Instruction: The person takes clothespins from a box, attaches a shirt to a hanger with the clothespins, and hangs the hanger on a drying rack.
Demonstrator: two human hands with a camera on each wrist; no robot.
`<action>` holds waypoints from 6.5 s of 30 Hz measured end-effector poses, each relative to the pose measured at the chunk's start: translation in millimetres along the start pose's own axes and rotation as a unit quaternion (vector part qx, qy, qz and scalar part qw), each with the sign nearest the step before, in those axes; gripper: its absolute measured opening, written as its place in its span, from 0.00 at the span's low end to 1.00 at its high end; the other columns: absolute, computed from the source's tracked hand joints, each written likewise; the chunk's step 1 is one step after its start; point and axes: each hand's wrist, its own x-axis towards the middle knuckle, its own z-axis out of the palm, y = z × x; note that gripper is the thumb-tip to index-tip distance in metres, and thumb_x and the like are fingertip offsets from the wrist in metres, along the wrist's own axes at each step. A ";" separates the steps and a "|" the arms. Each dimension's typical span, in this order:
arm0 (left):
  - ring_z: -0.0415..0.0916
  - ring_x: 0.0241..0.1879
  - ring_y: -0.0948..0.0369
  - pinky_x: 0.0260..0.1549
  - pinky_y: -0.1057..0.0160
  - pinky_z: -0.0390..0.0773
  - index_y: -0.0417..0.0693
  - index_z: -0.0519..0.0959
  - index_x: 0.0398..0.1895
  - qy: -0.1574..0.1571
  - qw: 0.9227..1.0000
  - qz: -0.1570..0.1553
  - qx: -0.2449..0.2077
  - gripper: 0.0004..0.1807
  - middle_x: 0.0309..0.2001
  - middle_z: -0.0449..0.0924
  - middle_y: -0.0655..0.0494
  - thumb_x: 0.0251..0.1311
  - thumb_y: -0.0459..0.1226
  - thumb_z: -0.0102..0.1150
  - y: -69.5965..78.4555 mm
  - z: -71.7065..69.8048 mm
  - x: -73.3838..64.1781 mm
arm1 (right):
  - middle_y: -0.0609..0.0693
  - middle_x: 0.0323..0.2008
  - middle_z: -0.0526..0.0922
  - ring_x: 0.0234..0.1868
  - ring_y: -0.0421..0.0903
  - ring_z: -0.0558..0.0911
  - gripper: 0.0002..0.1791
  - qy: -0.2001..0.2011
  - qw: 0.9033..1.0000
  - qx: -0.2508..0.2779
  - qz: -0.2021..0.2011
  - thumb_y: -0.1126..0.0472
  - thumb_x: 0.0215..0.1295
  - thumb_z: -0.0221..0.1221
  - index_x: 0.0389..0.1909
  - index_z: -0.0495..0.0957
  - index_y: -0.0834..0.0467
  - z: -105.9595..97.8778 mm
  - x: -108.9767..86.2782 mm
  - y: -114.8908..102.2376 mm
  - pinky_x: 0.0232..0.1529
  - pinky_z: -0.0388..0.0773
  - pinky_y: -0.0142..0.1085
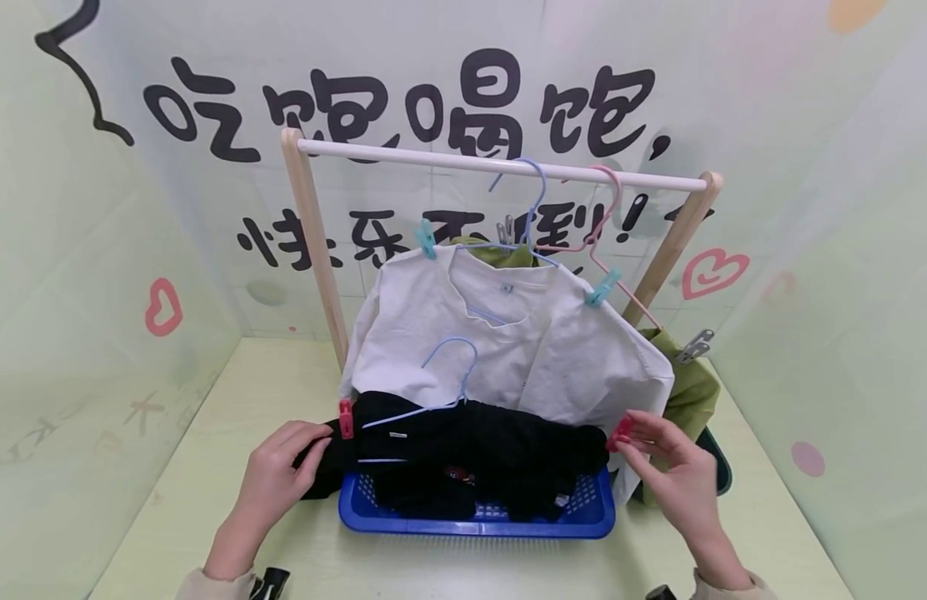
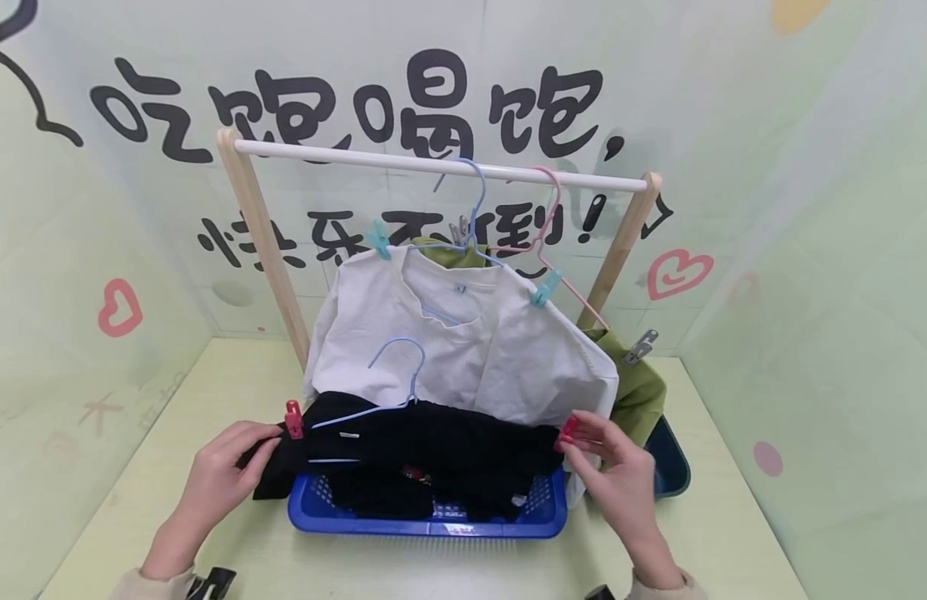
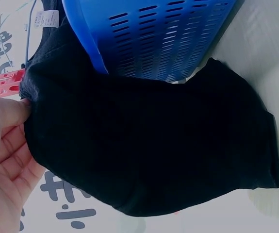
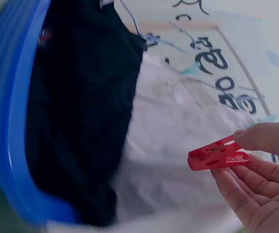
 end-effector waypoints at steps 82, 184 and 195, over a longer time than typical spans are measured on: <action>0.77 0.28 0.57 0.37 0.78 0.73 0.37 0.82 0.29 0.006 1.000 0.010 -0.021 0.24 0.28 0.81 0.52 0.69 0.47 0.45 -1.8 -2.0 -6.5 | 0.47 0.28 0.78 0.30 0.46 0.80 0.14 -0.200 0.970 -0.139 -0.029 0.79 0.43 0.62 0.28 0.76 0.58 78.0 18.0 32.1 0.31 0.79 0.34; 0.79 0.35 0.46 0.22 0.47 0.75 0.36 0.82 0.33 0.056 0.990 -0.023 0.129 0.05 0.33 0.82 0.43 0.56 0.26 0.57 -6.4 7.1 193.5 | 0.59 0.28 0.80 0.33 0.56 0.77 0.07 0.022 0.931 -0.277 -0.237 0.76 0.49 0.60 0.30 0.81 0.67 40.6 146.8 -67.5 0.37 0.77 0.46; 0.78 0.35 0.45 0.20 0.47 0.75 0.35 0.81 0.35 0.033 0.988 -0.036 0.145 0.06 0.33 0.81 0.41 0.57 0.26 0.56 -11.3 13.7 194.0 | 0.57 0.28 0.79 0.33 0.57 0.75 0.07 0.028 0.928 -0.268 -0.257 0.74 0.51 0.56 0.31 0.80 0.66 45.0 144.7 -59.0 0.37 0.74 0.46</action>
